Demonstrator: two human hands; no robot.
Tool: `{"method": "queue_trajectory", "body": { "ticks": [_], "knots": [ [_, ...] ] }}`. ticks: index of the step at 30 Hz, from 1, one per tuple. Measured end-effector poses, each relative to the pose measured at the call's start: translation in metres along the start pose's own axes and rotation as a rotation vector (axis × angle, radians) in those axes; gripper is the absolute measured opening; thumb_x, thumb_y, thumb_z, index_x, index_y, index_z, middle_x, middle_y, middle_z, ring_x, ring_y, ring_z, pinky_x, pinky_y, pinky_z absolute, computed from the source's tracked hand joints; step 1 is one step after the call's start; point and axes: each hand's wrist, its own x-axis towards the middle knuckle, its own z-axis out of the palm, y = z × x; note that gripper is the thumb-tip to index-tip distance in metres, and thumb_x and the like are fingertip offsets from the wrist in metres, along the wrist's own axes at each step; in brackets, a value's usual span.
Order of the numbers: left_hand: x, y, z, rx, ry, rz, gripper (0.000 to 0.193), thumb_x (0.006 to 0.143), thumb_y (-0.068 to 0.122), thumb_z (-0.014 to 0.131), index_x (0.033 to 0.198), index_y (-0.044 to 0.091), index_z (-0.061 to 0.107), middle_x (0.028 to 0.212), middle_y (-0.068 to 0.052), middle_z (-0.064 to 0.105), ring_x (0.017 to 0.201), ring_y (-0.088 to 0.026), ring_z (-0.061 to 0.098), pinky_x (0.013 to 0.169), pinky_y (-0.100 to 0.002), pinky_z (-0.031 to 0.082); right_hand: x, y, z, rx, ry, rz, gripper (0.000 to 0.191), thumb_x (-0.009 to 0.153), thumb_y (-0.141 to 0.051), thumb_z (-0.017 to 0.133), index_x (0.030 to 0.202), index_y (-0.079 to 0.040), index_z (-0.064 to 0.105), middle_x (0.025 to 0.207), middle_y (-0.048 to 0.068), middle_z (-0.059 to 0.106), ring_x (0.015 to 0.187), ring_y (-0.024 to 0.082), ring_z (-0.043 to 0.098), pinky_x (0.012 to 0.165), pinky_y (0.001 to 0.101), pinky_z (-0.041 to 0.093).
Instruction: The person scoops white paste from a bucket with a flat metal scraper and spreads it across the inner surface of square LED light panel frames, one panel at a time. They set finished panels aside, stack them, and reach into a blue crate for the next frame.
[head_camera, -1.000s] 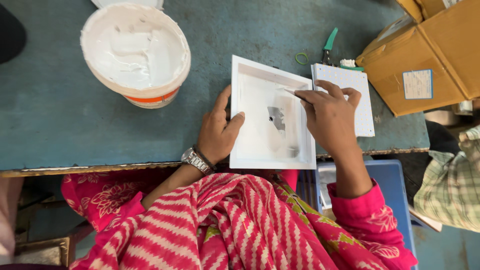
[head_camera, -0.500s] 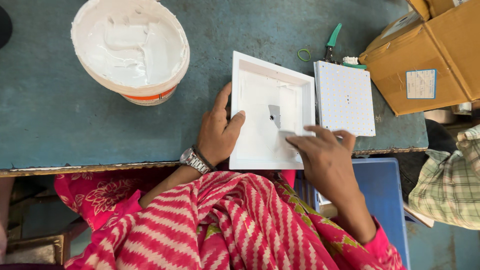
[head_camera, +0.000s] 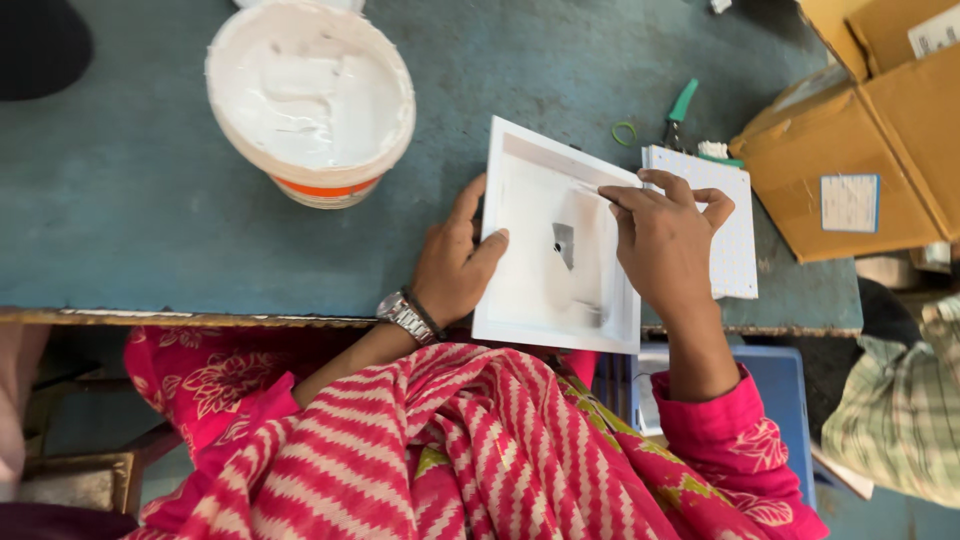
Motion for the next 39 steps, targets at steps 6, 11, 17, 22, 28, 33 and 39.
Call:
{"method": "queue_trajectory", "body": {
  "ticks": [6, 11, 17, 22, 28, 33, 39],
  "knots": [
    [0.002, 0.000, 0.000, 0.028, -0.005, -0.083, 0.064, 0.093, 0.015, 0.063, 0.152, 0.009, 0.040, 0.081, -0.017, 0.075, 0.068, -0.029, 0.076, 0.060, -0.040, 0.055, 0.005, 0.000, 0.013, 0.002, -0.014, 0.013, 0.020, 0.096, -0.007, 0.072, 0.110, -0.018, 0.080, 0.099, 0.006, 0.075, 0.117, 0.023, 0.066, 0.096, 0.0486, 0.030],
    [0.000, -0.003, 0.000, 0.026, -0.014, -0.061, 0.063, 0.094, 0.015, 0.062, 0.152, 0.010, 0.040, 0.085, -0.017, 0.077, 0.070, -0.030, 0.077, 0.061, -0.040, 0.056, -0.009, -0.009, -0.002, 0.058, -0.104, -0.002, 0.021, 0.093, -0.008, 0.072, 0.110, -0.018, 0.080, 0.103, 0.007, 0.075, 0.115, 0.023, 0.065, 0.095, 0.0491, 0.030],
    [-0.003, -0.003, 0.000, 0.018, 0.014, 0.021, 0.063, 0.096, 0.012, 0.062, 0.154, 0.010, 0.038, 0.096, -0.019, 0.077, 0.081, -0.032, 0.078, 0.066, -0.041, 0.059, -0.046, -0.041, -0.035, 0.063, -0.228, 0.022, 0.024, 0.090, -0.007, 0.070, 0.110, -0.018, 0.078, 0.101, 0.005, 0.076, 0.115, 0.022, 0.065, 0.098, 0.0497, 0.030],
    [-0.003, -0.006, 0.000, 0.033, -0.014, -0.081, 0.065, 0.094, 0.013, 0.061, 0.154, 0.011, 0.037, 0.092, -0.020, 0.077, 0.076, -0.033, 0.078, 0.064, -0.042, 0.058, -0.074, -0.064, -0.058, 0.049, -0.290, 0.032, 0.024, 0.089, -0.010, 0.068, 0.110, -0.017, 0.077, 0.102, 0.002, 0.077, 0.115, 0.022, 0.066, 0.101, 0.0509, 0.029],
    [-0.003, -0.009, 0.000, 0.019, 0.017, 0.075, 0.062, 0.097, 0.012, 0.061, 0.154, 0.008, 0.038, 0.103, -0.022, 0.077, 0.089, -0.037, 0.077, 0.074, -0.044, 0.060, -0.052, -0.043, -0.051, 0.038, -0.256, 0.039, 0.019, 0.090, -0.011, 0.071, 0.104, -0.020, 0.080, 0.100, 0.005, 0.076, 0.117, 0.022, 0.065, 0.098, 0.0511, 0.029],
    [-0.001, -0.006, 0.000, 0.041, 0.005, -0.060, 0.063, 0.093, 0.015, 0.062, 0.151, 0.009, 0.040, 0.093, -0.021, 0.076, 0.083, -0.037, 0.077, 0.070, -0.045, 0.059, -0.002, -0.030, -0.013, 0.081, -0.128, 0.026, 0.020, 0.095, -0.011, 0.070, 0.110, -0.019, 0.080, 0.093, 0.003, 0.075, 0.120, 0.023, 0.065, 0.098, 0.0505, 0.030],
    [0.000, -0.006, 0.000, 0.042, 0.022, -0.005, 0.063, 0.094, 0.015, 0.062, 0.152, 0.007, 0.038, 0.094, -0.022, 0.076, 0.085, -0.039, 0.076, 0.073, -0.046, 0.059, -0.016, -0.047, -0.029, 0.069, -0.200, -0.034, 0.026, 0.092, -0.009, 0.068, 0.112, -0.021, 0.080, 0.099, -0.002, 0.078, 0.118, 0.023, 0.063, 0.099, 0.0527, 0.028]
  ]
}}
